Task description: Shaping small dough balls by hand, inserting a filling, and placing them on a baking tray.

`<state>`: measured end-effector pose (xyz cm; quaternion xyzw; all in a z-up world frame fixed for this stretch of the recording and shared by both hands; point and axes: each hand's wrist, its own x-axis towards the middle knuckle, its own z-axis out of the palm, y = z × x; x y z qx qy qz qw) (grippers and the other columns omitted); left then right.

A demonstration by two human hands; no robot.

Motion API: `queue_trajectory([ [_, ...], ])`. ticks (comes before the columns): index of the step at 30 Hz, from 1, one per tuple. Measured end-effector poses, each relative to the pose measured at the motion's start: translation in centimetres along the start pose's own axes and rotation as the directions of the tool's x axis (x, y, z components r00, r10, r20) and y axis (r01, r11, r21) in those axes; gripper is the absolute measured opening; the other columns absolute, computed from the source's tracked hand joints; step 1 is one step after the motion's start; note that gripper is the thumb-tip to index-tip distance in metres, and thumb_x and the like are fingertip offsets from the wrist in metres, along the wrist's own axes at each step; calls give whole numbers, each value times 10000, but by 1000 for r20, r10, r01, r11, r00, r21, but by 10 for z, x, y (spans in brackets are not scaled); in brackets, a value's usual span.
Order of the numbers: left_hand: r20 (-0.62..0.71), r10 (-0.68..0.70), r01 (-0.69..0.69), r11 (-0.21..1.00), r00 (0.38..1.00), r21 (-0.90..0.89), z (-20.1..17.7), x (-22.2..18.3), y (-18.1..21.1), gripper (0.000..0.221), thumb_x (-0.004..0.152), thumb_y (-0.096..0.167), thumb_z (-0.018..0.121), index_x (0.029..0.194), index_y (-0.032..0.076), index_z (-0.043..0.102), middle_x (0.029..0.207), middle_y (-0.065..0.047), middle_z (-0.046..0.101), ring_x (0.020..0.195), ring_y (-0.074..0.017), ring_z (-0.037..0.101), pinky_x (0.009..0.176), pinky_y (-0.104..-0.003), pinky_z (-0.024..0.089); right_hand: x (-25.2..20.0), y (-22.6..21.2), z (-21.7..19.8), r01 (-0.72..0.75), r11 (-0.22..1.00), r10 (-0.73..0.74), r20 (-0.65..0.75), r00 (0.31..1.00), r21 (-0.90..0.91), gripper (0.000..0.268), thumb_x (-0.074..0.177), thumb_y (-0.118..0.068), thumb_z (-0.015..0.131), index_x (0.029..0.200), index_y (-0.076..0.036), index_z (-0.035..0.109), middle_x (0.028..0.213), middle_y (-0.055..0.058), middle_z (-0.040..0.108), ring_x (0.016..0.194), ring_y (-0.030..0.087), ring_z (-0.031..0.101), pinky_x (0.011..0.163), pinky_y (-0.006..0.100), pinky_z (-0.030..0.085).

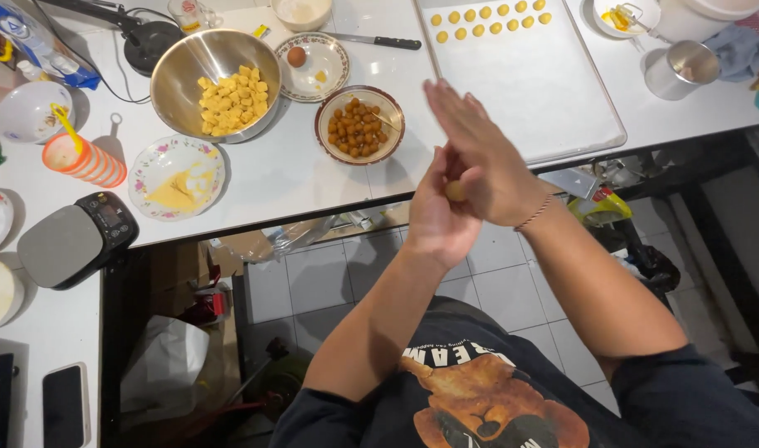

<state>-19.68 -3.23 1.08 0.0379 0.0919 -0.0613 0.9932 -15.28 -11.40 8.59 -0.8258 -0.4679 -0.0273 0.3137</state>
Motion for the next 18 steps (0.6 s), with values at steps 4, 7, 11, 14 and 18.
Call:
queue_trajectory([
  [4, -14, -19, 19, 1000, 1000, 10, 48, -26, 12, 479, 1070, 394, 439, 1434, 92, 517, 1399, -65, 570, 1330, -184, 512, 1135, -326, 378, -10, -19, 20, 315, 949, -315, -116, 942, -18, 894, 1069, -708, 65, 1666, -55, 196, 1737, 91, 209, 1656, 274, 174, 1403, 544, 251],
  [7, -22, -25, 26, 999, 999, 36, 53, -34, 11, 693, 1027, 485, 353, 1552, 33, 354, 1611, -138, 381, 1506, -234, 344, 1262, -372, 233, -12, -18, 0, 232, 971, -228, 73, 971, -55, 1050, 984, -692, 108, 1480, 206, 332, 1567, 377, 356, 1509, 466, 334, 1276, 537, 298],
  [11, 542, 61, -283, 898, 838, 337, 8, -28, 2, 854, 995, 559, 416, 1607, 5, 198, 1687, -167, 196, 1598, -301, 170, 1340, -484, 120, -17, -38, 7, 313, 945, -314, 11, 949, -95, 1067, 941, -786, 102, 1590, 48, 252, 1660, 255, 296, 1585, 405, 279, 1336, 581, 230],
  [14, 682, 93, -395, 868, 726, 302, 8, -18, 8, 841, 1036, 575, 325, 1625, 4, 140, 1718, -193, 111, 1641, -337, 77, 1390, -520, -4, -15, -34, 0, 364, 925, -361, 39, 932, -114, 1100, 923, -771, 128, 1473, 150, 376, 1545, 329, 422, 1495, 457, 388, 1263, 601, 315],
  [18, 548, 94, -199, 970, 831, 136, 6, -25, -20, 1001, 854, 510, 772, 1580, -16, 325, 1651, -186, 329, 1584, -329, 269, 1391, -467, 125, -4, -27, -9, 189, 968, -180, 68, 981, -163, 1376, 741, -916, 118, 1482, 230, 297, 1599, 394, 265, 1528, 511, 231, 1263, 623, 202],
])
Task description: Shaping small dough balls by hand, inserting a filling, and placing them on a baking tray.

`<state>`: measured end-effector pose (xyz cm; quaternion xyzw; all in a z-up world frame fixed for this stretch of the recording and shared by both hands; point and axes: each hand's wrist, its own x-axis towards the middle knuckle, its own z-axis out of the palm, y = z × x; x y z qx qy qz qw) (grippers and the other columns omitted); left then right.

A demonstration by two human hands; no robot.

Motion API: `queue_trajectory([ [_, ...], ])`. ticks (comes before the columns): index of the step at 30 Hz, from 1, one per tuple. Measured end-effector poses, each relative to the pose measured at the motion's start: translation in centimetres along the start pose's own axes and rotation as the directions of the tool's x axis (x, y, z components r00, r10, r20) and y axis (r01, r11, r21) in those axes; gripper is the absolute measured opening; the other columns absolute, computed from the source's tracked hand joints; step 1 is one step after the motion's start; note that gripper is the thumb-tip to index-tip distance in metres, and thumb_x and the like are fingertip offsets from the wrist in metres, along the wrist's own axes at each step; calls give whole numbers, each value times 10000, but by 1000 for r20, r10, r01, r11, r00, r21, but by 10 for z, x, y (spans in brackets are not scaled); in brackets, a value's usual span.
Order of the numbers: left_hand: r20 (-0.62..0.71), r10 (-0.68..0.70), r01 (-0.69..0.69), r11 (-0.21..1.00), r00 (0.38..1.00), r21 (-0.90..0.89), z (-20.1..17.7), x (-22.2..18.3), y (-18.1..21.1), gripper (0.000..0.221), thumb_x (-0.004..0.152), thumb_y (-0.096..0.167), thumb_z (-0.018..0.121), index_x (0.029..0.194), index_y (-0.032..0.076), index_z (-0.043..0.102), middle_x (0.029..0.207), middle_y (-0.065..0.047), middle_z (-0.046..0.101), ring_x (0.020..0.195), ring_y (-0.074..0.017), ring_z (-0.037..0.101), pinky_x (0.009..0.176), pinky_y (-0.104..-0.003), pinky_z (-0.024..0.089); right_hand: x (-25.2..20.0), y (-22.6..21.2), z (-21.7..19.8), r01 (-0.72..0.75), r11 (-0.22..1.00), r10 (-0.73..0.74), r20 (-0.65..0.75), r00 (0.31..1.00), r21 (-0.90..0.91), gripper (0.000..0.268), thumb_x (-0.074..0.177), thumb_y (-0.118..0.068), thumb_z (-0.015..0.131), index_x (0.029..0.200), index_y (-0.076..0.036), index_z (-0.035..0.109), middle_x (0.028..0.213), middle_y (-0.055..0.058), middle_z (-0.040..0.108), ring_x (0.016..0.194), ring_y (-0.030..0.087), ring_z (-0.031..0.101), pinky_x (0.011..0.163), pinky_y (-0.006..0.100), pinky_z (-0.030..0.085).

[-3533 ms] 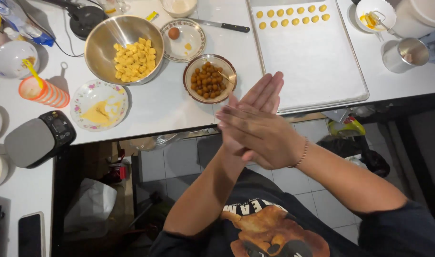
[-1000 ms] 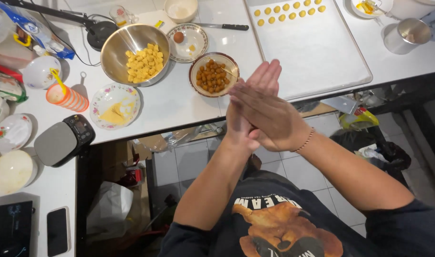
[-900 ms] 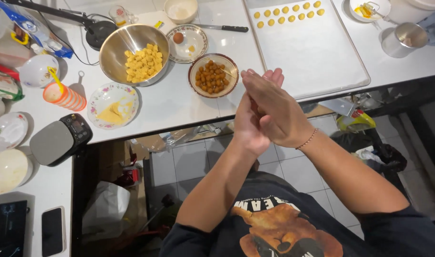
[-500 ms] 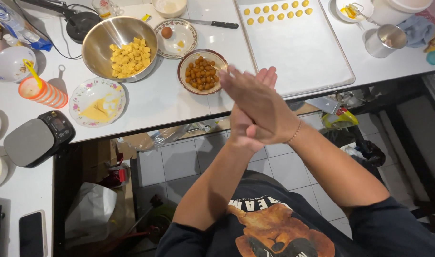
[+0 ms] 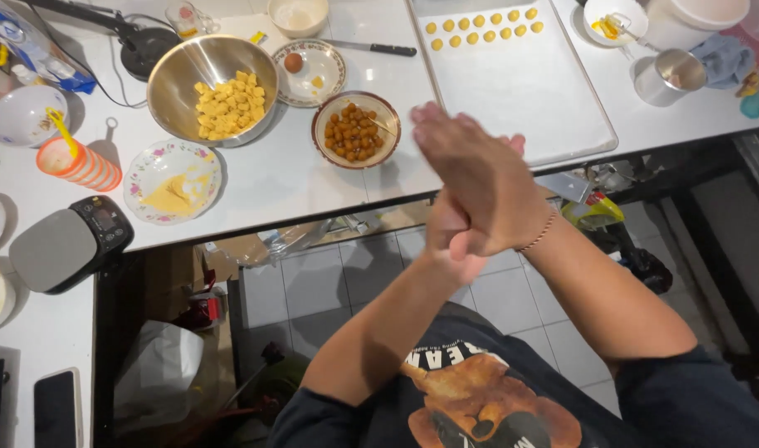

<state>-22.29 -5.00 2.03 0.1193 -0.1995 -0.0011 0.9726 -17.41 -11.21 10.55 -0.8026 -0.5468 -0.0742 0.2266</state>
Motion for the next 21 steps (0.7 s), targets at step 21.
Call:
queue_trajectory([
  [21, -342, -238, 213, 971, 909, -111, 33, 35, 38, 692, 1036, 433, 332, 1574, 6, 248, 1669, -211, 218, 1563, -273, 203, 1297, -407, 143, -5, -12, 3, 243, 871, -94, -342, 935, 426, 1122, 940, -814, 78, 1485, 108, 415, 1553, 310, 434, 1521, 393, 404, 1329, 536, 306],
])
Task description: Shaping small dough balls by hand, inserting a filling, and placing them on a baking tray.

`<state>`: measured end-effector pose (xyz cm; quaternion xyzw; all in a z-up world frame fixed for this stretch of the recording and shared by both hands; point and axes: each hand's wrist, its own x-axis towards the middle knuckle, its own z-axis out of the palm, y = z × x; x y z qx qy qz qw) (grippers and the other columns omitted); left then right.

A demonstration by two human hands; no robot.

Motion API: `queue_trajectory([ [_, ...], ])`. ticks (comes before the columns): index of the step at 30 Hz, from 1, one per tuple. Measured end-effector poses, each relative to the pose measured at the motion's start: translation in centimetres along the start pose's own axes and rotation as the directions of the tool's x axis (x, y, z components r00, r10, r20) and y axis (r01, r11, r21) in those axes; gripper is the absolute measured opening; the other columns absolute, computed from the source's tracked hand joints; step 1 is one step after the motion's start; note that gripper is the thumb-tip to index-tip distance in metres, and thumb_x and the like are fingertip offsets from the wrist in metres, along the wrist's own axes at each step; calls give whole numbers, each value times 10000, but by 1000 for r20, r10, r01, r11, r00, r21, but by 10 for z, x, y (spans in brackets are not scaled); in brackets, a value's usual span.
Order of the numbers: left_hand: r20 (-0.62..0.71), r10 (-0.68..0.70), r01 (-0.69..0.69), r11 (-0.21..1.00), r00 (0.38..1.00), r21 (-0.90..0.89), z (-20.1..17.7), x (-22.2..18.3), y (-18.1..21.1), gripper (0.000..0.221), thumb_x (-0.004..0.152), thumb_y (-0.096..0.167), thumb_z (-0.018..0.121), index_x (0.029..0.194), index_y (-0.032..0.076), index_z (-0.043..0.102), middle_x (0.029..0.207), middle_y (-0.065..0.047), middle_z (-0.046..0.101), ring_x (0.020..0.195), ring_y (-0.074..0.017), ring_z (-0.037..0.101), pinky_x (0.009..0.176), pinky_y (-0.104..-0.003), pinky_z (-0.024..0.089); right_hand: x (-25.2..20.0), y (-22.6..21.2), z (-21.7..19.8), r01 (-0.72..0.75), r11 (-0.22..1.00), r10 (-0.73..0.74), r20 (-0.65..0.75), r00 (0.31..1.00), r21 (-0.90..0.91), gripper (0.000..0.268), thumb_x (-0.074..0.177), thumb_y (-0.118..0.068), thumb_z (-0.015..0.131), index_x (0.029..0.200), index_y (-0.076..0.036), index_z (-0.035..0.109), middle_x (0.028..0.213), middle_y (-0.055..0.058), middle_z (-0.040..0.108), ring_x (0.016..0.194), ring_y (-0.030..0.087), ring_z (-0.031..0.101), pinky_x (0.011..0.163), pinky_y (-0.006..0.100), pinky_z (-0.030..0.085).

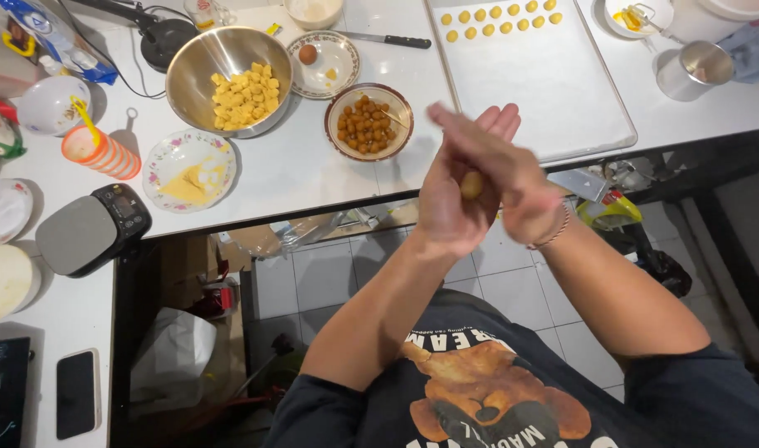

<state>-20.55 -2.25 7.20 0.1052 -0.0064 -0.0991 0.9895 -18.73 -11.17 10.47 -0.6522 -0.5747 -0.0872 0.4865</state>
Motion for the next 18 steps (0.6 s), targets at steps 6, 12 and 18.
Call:
queue_trajectory([
  [6, 161, 54, -14, 971, 986, -237, -36, 4, -23, 403, 1132, 398, 496, 1310, 70, 647, 1588, -161, 423, 1465, -221, 425, 1196, -365, 370, -6, 23, -22, -93, 957, 111, 49, 993, -275, 1086, 978, -796, -86, 1602, -2, 311, 1668, 206, 334, 1597, 379, 307, 1371, 529, 233],
  [12, 65, 26, -14, 984, 998, -176, -22, -5, -18, 465, 1096, 410, 470, 1385, 56, 552, 1600, -163, 402, 1479, -230, 397, 1224, -368, 326, -3, 13, -9, 52, 931, 70, 316, 946, -361, 982, 1036, -612, 49, 1448, 195, 428, 1531, 348, 439, 1480, 466, 394, 1272, 554, 295],
  [18, -41, 3, -8, 994, 999, -106, 2, -16, -10, 571, 1054, 425, 439, 1474, 39, 439, 1614, -166, 378, 1495, -241, 363, 1259, -371, 272, 3, 11, 6, 113, 904, -11, 242, 970, -412, 974, 1061, -568, -39, 1421, 137, 529, 1499, 325, 512, 1473, 410, 437, 1274, 495, 326],
])
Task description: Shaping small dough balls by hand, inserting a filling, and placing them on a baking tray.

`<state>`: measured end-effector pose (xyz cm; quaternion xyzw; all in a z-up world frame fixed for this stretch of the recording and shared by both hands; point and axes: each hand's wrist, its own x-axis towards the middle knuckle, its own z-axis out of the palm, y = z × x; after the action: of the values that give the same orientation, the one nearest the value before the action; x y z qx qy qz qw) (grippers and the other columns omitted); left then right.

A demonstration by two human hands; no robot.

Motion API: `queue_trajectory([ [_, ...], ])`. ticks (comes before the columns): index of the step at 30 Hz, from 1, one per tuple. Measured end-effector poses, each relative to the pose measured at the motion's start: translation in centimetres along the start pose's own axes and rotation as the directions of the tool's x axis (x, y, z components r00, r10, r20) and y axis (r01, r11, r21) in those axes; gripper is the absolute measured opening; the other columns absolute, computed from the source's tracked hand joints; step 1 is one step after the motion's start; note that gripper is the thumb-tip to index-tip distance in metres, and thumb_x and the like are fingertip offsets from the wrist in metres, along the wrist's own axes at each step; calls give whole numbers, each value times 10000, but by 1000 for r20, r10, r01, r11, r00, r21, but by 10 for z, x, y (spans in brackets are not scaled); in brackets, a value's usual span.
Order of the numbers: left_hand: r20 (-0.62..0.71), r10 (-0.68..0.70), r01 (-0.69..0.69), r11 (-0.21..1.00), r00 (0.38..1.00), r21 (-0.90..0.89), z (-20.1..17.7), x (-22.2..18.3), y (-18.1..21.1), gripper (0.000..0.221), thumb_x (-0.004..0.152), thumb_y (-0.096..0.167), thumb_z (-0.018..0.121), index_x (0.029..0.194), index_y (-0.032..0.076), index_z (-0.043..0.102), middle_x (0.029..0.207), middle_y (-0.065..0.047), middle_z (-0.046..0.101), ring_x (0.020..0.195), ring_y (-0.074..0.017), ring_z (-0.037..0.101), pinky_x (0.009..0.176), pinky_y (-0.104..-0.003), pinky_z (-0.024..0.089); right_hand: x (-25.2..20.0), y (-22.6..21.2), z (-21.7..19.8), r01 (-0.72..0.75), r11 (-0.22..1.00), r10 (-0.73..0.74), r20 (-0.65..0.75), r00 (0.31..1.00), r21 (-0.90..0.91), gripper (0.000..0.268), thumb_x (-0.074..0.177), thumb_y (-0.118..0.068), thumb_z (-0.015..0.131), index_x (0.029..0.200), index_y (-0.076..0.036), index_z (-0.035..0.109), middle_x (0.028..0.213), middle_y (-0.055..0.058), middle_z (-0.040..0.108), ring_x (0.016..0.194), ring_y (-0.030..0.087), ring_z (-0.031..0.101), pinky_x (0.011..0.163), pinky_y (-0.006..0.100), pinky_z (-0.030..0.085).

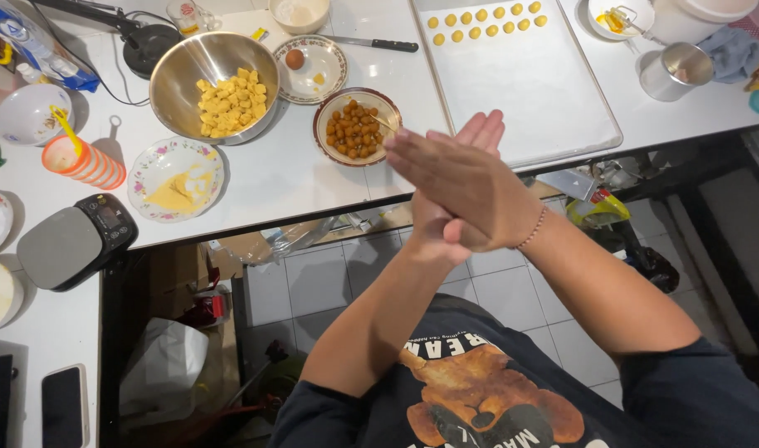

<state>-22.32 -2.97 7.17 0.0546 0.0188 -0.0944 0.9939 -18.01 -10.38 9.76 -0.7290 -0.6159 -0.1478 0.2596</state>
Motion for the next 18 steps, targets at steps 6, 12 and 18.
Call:
queue_trajectory([
  [6, 40, 5, -13, 983, 999, 185, -9, 7, -12, 729, 932, 322, 500, 1565, 3, 328, 1661, -133, 311, 1545, -230, 289, 1248, -371, 256, 2, 11, -17, -170, 985, 171, 58, 984, -15, 1107, 951, -732, 21, 1494, 165, 377, 1560, 357, 408, 1498, 494, 361, 1262, 601, 285],
  [12, -136, -11, 32, 988, 991, 153, 5, -2, -1, 565, 1050, 344, 346, 1551, 87, 390, 1594, -74, 432, 1482, -178, 387, 1215, -327, 307, -17, 22, -5, -214, 977, 212, 73, 974, 11, 1041, 960, -739, 30, 1562, 59, 320, 1610, 293, 381, 1529, 476, 336, 1253, 626, 291],
  [18, -43, 94, -93, 995, 995, 28, -31, 16, -2, 521, 1147, 403, 345, 1548, 83, 436, 1574, -100, 461, 1497, -234, 390, 1260, -379, 274, -20, 14, -13, -263, 798, 407, -164, 898, 542, 1163, 925, -814, -18, 1520, 87, 415, 1561, 274, 456, 1502, 417, 356, 1279, 531, 148],
])
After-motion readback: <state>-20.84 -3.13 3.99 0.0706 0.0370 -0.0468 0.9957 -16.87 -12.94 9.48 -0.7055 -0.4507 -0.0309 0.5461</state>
